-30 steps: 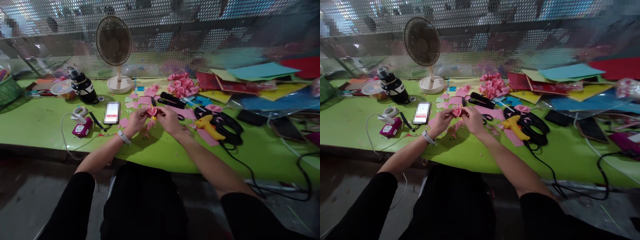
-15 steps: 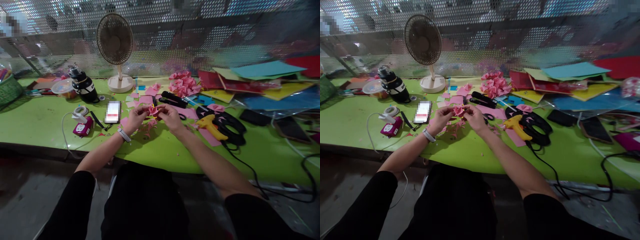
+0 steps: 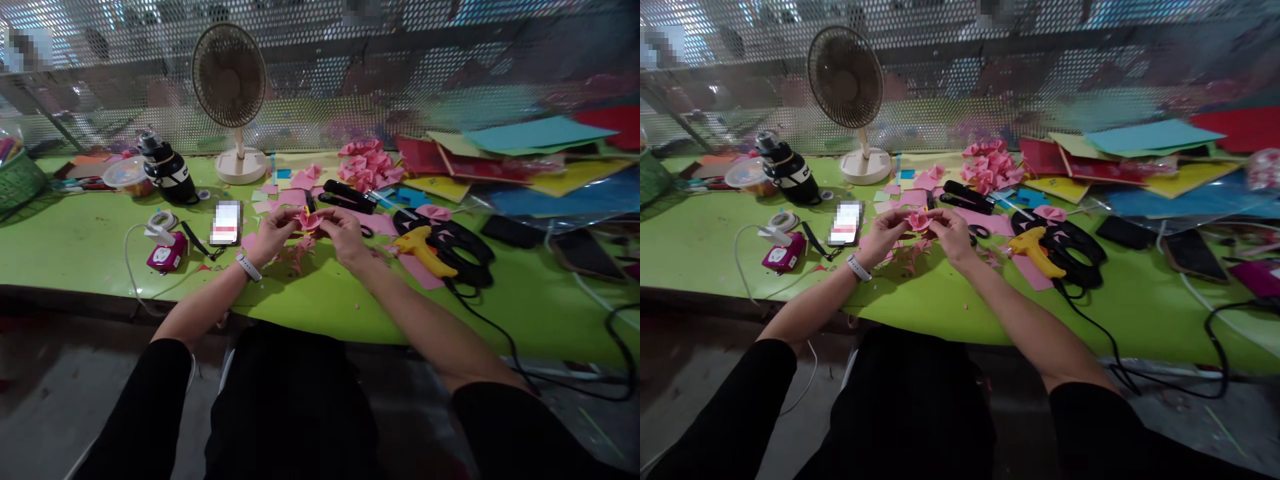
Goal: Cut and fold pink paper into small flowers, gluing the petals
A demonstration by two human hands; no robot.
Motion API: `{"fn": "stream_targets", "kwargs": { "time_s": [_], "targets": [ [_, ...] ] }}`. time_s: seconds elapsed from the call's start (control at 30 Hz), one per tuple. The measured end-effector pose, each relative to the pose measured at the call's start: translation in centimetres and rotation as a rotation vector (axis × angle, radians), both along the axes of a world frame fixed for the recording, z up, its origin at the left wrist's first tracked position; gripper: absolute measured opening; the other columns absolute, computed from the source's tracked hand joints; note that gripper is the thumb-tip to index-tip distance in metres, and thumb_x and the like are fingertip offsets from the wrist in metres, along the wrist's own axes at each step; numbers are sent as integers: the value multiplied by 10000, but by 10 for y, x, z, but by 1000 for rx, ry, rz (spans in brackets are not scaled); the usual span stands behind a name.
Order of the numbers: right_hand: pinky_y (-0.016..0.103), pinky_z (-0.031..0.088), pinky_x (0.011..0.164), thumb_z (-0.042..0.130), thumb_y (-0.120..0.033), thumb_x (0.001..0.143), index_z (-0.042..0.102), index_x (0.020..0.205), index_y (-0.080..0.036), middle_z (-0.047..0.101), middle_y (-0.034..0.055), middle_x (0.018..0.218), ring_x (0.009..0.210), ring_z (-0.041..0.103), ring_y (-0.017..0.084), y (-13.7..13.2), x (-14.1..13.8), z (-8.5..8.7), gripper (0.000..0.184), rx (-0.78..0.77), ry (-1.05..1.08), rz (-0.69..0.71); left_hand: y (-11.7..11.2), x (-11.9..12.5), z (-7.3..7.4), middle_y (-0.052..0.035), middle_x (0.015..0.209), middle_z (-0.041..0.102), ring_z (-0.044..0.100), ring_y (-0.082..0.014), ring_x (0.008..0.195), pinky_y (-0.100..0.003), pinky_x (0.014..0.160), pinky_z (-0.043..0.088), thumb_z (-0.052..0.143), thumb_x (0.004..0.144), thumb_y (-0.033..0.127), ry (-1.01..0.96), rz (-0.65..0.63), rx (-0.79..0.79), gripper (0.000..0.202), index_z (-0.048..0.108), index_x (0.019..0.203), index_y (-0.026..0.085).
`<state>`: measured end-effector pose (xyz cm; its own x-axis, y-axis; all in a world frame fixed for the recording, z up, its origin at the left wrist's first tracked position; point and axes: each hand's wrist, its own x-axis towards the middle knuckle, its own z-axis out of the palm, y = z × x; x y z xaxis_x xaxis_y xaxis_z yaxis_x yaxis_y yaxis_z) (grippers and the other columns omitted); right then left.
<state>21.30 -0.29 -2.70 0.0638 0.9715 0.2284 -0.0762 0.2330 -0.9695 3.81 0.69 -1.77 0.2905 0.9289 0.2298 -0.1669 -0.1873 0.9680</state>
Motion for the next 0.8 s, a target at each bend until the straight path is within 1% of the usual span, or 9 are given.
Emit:
{"fn": "stream_targets", "kwargs": {
  "time_s": [0.07,0.1,0.23,0.3,0.37,0.5,0.63,0.73,0.8],
  "targets": [
    [315,583,619,733,-350,728,666,909,-236,690,-19,750,601,636,129,3,1,-2,224,-1,13,-22,3,-4,5,-39,928,762,723,-114,821,-274,787,602,719,869,226,18,0,-49,343,665,1206,199],
    [323,588,626,740,-366,728,665,925,-237,695,-15,757,611,646,136,5,2,-4,247,-2,14,-28,5,-6,7,-34,890,759,721,-111,799,-268,778,598,726,868,233,31,7,-62,365,654,1224,192],
    [376,610,703,770,-425,710,670,913,-224,712,13,790,690,688,173,15,5,-14,303,7,-36,-21,17,-18,12,-55,800,749,709,-101,722,-258,755,583,754,834,196,144,-14,-112,158,709,958,109],
    [400,614,748,771,-425,700,681,911,-219,720,30,821,739,699,191,19,7,-17,309,15,-87,-11,23,-23,11,-69,787,747,701,-103,707,-262,748,573,736,840,187,232,-20,-122,98,721,881,98],
    [421,609,808,756,-391,708,693,947,-215,734,47,876,802,709,206,23,13,-17,303,38,-158,-32,29,-29,8,-86,833,760,697,-109,722,-260,740,560,709,859,212,320,16,-92,116,746,883,105],
    [434,593,880,704,-302,746,701,1013,-210,750,63,950,872,721,218,32,33,-7,282,141,-287,-161,40,-37,1,-91,881,775,683,-142,759,-260,718,524,663,876,230,579,146,12,157,783,896,131],
    [422,620,805,655,-271,785,699,946,-211,755,57,884,758,732,208,39,53,4,177,168,-274,-232,43,-40,-3,-93,981,778,668,-175,823,-294,752,509,636,878,194,858,132,125,187,800,960,159],
    [420,631,778,639,-250,792,696,915,-218,753,46,839,701,728,200,42,60,7,139,174,-278,-266,42,-41,-3,-96,999,768,651,-178,814,-299,746,504,635,884,220,958,111,183,191,800,965,166],
    [417,633,785,643,-253,799,696,927,-228,756,38,847,722,735,201,41,63,9,141,197,-294,-278,40,-40,-2,-100,996,759,638,-172,799,-290,720,499,627,890,230,985,115,196,206,790,997,162]
  ]
}}
